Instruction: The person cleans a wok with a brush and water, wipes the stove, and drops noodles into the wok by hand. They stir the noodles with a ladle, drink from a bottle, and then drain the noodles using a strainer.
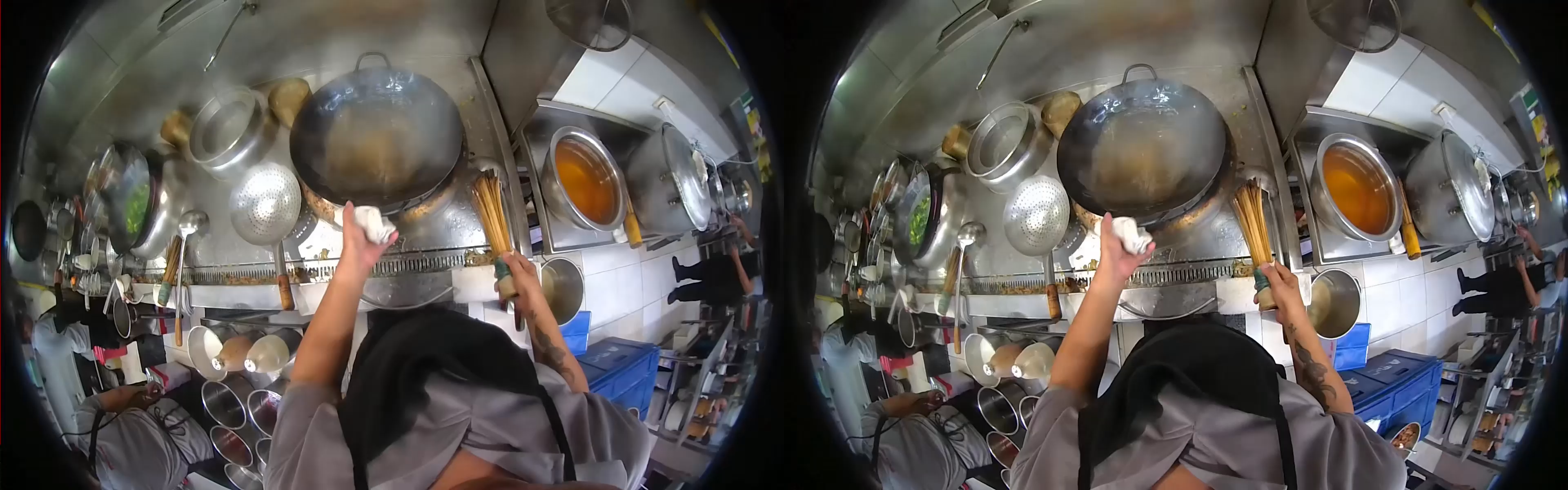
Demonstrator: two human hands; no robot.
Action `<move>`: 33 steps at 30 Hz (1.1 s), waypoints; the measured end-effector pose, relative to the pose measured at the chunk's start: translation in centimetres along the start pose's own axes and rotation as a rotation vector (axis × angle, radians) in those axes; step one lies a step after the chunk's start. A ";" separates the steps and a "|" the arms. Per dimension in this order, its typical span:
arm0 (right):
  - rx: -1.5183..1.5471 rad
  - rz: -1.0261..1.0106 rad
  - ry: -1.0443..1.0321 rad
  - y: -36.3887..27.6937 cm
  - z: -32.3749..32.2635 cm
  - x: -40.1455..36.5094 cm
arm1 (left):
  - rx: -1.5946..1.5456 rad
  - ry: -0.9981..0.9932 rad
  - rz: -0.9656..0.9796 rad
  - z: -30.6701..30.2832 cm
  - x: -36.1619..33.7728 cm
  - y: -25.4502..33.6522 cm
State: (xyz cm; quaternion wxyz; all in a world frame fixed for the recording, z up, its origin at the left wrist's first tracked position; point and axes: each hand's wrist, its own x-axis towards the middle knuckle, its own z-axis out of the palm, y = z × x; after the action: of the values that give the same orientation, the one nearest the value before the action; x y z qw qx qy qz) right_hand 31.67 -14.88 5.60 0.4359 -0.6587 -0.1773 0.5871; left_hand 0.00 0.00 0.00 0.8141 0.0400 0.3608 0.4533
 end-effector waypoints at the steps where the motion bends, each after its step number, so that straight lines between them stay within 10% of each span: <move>1: 0.017 -0.036 0.027 -0.2 0.0 0.5 | -0.051 0.090 0.046 1.9 0.7 0.0; 19: 0.124 -0.173 0.008 -6.9 -1.5 -2.5 | 0.427 0.214 0.222 1.7 -5.9 2.6; 33: -0.347 -0.402 -0.560 -7.8 11.0 3.0 | 0.634 0.334 0.431 4.8 -8.9 2.9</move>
State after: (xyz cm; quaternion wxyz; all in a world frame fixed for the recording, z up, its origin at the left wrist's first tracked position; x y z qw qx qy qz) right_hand 24.41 -4.31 10.56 0.3591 -0.4889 -0.5116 0.6085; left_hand -1.96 -3.84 9.57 0.5782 0.2891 0.5931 0.4800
